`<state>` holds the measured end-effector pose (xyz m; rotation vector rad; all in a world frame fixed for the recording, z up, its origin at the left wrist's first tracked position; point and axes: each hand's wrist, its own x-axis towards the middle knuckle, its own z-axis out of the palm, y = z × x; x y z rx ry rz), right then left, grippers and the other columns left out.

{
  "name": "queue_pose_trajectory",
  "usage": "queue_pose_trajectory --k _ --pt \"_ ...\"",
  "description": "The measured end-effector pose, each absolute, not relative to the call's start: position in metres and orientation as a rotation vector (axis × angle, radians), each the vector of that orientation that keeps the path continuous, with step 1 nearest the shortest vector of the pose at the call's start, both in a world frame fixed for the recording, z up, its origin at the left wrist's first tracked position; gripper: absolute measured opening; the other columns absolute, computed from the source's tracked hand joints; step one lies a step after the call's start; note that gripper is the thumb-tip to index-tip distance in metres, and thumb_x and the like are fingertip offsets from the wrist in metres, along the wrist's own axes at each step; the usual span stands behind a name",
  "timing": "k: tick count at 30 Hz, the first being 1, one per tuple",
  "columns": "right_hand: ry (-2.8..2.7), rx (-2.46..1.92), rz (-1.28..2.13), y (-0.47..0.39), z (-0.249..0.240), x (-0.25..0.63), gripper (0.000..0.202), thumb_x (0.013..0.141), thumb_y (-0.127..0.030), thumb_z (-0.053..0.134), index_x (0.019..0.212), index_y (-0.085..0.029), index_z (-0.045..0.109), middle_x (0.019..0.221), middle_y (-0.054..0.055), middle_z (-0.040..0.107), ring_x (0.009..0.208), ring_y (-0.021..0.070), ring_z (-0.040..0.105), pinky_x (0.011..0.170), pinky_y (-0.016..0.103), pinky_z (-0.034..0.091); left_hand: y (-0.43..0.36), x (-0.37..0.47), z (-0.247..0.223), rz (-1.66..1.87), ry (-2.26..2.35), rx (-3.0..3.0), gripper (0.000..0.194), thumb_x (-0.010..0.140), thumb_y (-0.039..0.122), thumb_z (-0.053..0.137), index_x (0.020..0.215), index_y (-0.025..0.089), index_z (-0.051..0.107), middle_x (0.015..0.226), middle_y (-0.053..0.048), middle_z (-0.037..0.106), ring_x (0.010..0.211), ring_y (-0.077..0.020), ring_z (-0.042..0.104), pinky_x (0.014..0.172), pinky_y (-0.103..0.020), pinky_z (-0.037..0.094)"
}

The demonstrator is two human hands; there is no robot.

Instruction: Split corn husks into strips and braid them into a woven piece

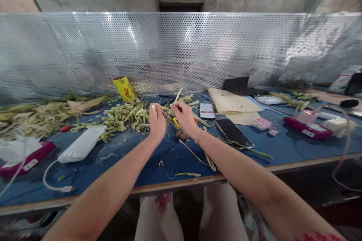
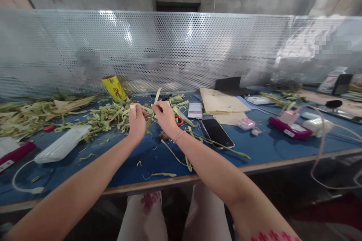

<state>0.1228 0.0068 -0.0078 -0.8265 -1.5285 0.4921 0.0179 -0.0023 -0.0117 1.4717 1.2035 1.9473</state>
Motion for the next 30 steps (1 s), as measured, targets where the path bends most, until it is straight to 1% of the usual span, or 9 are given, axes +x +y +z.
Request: queue_pose_trajectory --k 3,6,13,20,24,27,30 --pt "-1.509 -0.814 0.542 0.008 -0.007 0.123 0.023 0.078 -0.034 0.048 0.062 -0.018 0.046 0.055 -0.005 0.038 0.052 0.0089 0.034 0.053 0.023 0.029 0.001 0.018 -0.014 1.938 1.193 1.429 0.040 0.074 0.062 0.040 0.074 0.022 0.042 0.056 0.003 0.040 0.049 -0.0109 0.040 0.052 -0.025 0.034" --pt "-1.498 -0.809 0.545 0.007 -0.005 0.124 0.023 0.077 -0.035 0.049 0.061 -0.018 0.048 0.053 -0.005 0.037 0.051 0.0088 0.034 0.052 0.023 0.028 0.002 0.020 -0.016 1.942 1.148 1.360 0.040 0.073 0.062 0.041 0.072 0.022 0.042 0.056 0.003 0.039 0.049 -0.0108 0.040 0.050 -0.025 0.033" --pt "-1.464 -0.815 0.574 0.008 -0.003 0.127 0.022 0.076 -0.034 0.051 0.060 -0.018 0.049 0.052 -0.006 0.035 0.050 0.0084 0.031 0.050 0.023 0.027 -0.002 0.021 -0.013 1.899 1.152 1.348 0.038 0.076 0.058 0.042 0.064 0.021 0.040 0.052 0.004 0.034 0.045 -0.0102 0.036 0.047 -0.025 0.029" --pt "-1.383 -0.807 0.592 0.019 -0.007 0.129 0.022 0.075 -0.036 0.051 0.061 -0.018 0.050 0.052 -0.006 0.035 0.050 0.0080 0.031 0.051 0.023 0.027 -0.005 0.019 -0.008 1.880 1.182 1.415 0.032 0.078 0.047 0.048 0.063 0.020 0.041 0.052 0.004 0.035 0.047 -0.0092 0.034 0.047 -0.024 0.027" --pt "-1.380 -0.803 0.570 0.020 -0.006 0.128 0.023 0.074 -0.036 0.050 0.060 -0.018 0.049 0.053 -0.005 0.037 0.051 0.0085 0.033 0.051 0.023 0.028 -0.009 0.019 -0.003 1.901 1.205 1.464 0.030 0.078 0.043 0.051 0.061 0.020 0.041 0.052 0.004 0.035 0.047 -0.0092 0.033 0.047 -0.024 0.027" --pt "-1.378 -0.808 0.539 0.021 -0.006 0.128 0.023 0.074 -0.036 0.050 0.059 -0.018 0.049 0.053 -0.004 0.039 0.051 0.0086 0.034 0.051 0.023 0.029 -0.011 0.020 -0.001 1.893 1.176 1.454 0.031 0.077 0.042 0.052 0.060 0.020 0.040 0.051 0.005 0.033 0.046 -0.0087 0.032 0.045 -0.023 0.026" --pt "-1.389 -0.805 0.506 0.021 -0.006 0.129 0.025 0.076 -0.037 0.049 0.060 -0.018 0.047 0.052 -0.005 0.036 0.050 0.0085 0.032 0.050 0.023 0.028 -0.010 0.021 -0.002 1.855 1.108 1.409 0.032 0.078 0.044 0.050 0.061 0.020 0.038 0.049 0.006 0.031 0.042 -0.0073 0.029 0.043 -0.023 0.023"
